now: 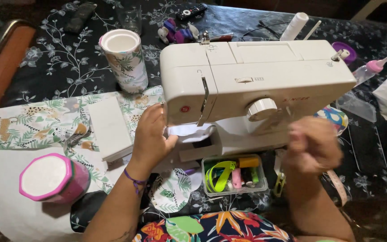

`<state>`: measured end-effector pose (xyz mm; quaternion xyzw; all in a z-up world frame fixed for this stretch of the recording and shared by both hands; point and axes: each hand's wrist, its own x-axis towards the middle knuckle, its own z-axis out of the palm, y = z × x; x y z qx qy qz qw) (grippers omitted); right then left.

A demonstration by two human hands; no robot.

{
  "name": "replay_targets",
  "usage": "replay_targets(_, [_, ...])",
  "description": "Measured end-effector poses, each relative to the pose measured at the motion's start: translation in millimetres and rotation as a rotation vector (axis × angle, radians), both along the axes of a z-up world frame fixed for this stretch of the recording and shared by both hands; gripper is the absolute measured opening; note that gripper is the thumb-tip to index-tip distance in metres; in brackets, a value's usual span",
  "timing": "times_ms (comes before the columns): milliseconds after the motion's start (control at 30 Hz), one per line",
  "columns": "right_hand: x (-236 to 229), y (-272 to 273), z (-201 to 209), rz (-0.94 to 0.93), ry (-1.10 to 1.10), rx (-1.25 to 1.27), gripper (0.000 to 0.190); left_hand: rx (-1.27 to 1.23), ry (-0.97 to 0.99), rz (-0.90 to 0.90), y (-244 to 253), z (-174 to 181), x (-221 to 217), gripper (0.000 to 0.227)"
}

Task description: The person operates a sewing machine to stitch a white fabric piece. They guide the fabric under the needle, then use scissors to cut the thread. The person then folds the fabric and continues sewing another section.

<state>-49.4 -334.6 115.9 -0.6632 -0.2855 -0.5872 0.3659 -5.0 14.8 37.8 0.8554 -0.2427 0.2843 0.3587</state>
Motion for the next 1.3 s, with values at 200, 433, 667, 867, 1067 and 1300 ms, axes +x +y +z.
replay_targets(200, [36.1, -94.1, 19.8, -0.230, 0.141, 0.403, 0.011, 0.115, -0.031, 0.116, 3.9, -15.9, 4.0, 0.042])
replay_targets(433, [60.8, -121.2, -10.8, 0.011, 0.701, 0.555, 0.038, 0.028, 0.039, -0.018, 5.5, -10.4, 1.8, 0.026])
replay_targets(667, [67.9, -98.5, 19.8, 0.440, 0.860, 0.442, 0.057, 0.144, 0.028, -0.043, 8.8, -16.7, 8.4, 0.025])
replay_targets(867, [82.2, -109.3, 30.0, 0.533, 0.845, 0.367, 0.056, 0.243, 0.052, -0.020, 9.0, -23.1, 12.2, 0.012])
replay_targets(1067, [94.5, -125.4, 41.0, 0.465, 0.855, 0.383, 0.056, 0.296, 0.053, -0.031, 12.2, -34.0, 15.5, 0.012])
replay_targets(1300, [95.2, -122.5, 43.9, 0.374, 0.850, 0.402, 0.055, 0.252, -0.016, -0.050, 15.2, -15.9, 7.8, 0.007])
